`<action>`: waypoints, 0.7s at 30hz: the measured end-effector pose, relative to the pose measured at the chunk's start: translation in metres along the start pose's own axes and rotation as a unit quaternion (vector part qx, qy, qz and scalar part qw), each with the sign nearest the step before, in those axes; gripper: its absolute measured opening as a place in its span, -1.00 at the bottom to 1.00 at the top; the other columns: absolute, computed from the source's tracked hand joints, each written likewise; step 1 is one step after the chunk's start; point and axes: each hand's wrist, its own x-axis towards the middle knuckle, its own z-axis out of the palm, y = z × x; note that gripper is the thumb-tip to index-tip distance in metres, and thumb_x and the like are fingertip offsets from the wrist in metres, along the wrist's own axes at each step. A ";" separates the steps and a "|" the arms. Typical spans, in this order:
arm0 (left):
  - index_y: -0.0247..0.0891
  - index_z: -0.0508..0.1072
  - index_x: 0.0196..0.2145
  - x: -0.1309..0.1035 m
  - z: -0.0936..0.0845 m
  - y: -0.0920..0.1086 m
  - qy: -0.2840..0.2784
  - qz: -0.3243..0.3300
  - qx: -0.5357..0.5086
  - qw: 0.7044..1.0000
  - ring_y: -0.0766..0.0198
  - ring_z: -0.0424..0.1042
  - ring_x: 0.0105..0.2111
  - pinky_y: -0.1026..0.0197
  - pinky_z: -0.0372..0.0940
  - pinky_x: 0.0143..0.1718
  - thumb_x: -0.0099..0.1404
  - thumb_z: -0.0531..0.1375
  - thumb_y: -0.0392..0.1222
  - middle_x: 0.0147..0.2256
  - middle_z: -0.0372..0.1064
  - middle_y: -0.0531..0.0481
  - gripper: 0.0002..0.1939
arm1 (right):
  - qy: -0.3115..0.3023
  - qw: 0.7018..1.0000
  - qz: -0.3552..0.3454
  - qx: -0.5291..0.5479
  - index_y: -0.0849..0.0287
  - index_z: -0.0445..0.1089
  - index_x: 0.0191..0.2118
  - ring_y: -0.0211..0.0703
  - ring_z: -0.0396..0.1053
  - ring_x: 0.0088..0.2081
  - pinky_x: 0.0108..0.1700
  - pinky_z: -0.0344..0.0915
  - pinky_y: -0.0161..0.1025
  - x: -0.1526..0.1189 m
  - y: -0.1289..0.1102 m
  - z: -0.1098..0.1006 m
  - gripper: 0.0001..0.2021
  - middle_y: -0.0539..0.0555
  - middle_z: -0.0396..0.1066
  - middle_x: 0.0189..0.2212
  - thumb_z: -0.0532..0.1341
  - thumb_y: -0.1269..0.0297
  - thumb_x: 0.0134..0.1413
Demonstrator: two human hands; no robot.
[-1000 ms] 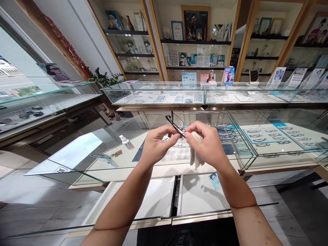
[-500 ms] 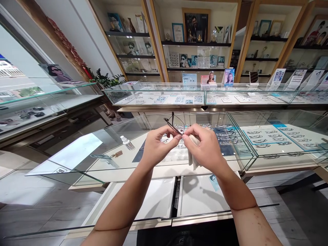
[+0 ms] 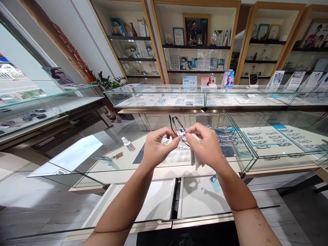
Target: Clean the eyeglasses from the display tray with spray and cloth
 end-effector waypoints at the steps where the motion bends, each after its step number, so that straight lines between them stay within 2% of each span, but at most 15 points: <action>1: -0.17 0.41 -0.55 0.000 0.000 0.000 0.003 -0.001 -0.001 1.000 0.30 0.30 -0.48 0.21 0.30 -0.36 0.21 0.32 -0.12 -0.54 0.41 0.07 -0.76 | 0.009 1.000 -0.001 0.003 0.06 0.43 -0.31 -0.18 0.35 -0.43 -0.34 0.20 -0.22 0.001 0.001 -0.001 -0.90 -0.05 0.44 -0.48 0.27 0.21 0.22; 7: -0.20 0.41 -0.52 0.002 0.000 -0.011 0.077 -0.026 -0.063 0.995 0.32 0.33 -0.46 0.22 0.30 -0.38 0.22 0.39 -0.05 -0.49 0.44 0.04 -0.70 | 0.097 0.993 0.003 0.070 0.06 0.37 -0.32 -0.24 0.24 -0.47 -0.34 0.19 -0.22 0.010 0.011 -0.007 -0.83 -0.09 0.35 -0.52 0.32 0.15 0.20; 13: -0.19 0.42 -0.42 0.005 0.004 -0.029 0.149 -0.089 -0.166 0.971 0.33 0.39 -0.45 0.26 0.34 -0.39 0.20 0.43 0.09 -0.47 0.41 0.06 -0.64 | 0.156 0.971 0.042 0.177 0.05 0.33 -0.31 -0.30 0.05 -0.55 -0.47 0.05 -0.27 0.018 0.019 -0.004 -0.73 -0.15 0.17 -0.58 0.36 0.03 0.13; 17: -0.18 0.42 -0.41 0.010 0.004 -0.037 0.125 -0.131 -0.174 0.968 0.33 0.34 -0.48 0.24 0.32 -0.39 0.20 0.38 0.06 -0.52 0.37 0.09 -0.69 | 0.175 0.963 0.040 0.201 0.05 0.33 -0.30 -0.31 0.05 -0.56 -0.49 0.06 -0.28 0.018 0.020 0.000 -0.72 -0.15 0.17 -0.58 0.37 0.01 0.13; 21: -0.20 0.38 -0.51 0.017 0.001 -0.039 0.070 -0.187 -0.163 0.966 0.34 0.30 -0.51 0.24 0.26 -0.42 0.11 0.40 0.04 -0.55 0.36 0.08 -0.67 | 0.185 0.971 0.004 0.152 0.07 0.37 -0.32 -0.30 0.16 -0.53 -0.43 0.18 -0.28 0.017 0.019 0.000 -0.76 -0.13 0.27 -0.56 0.38 0.08 0.15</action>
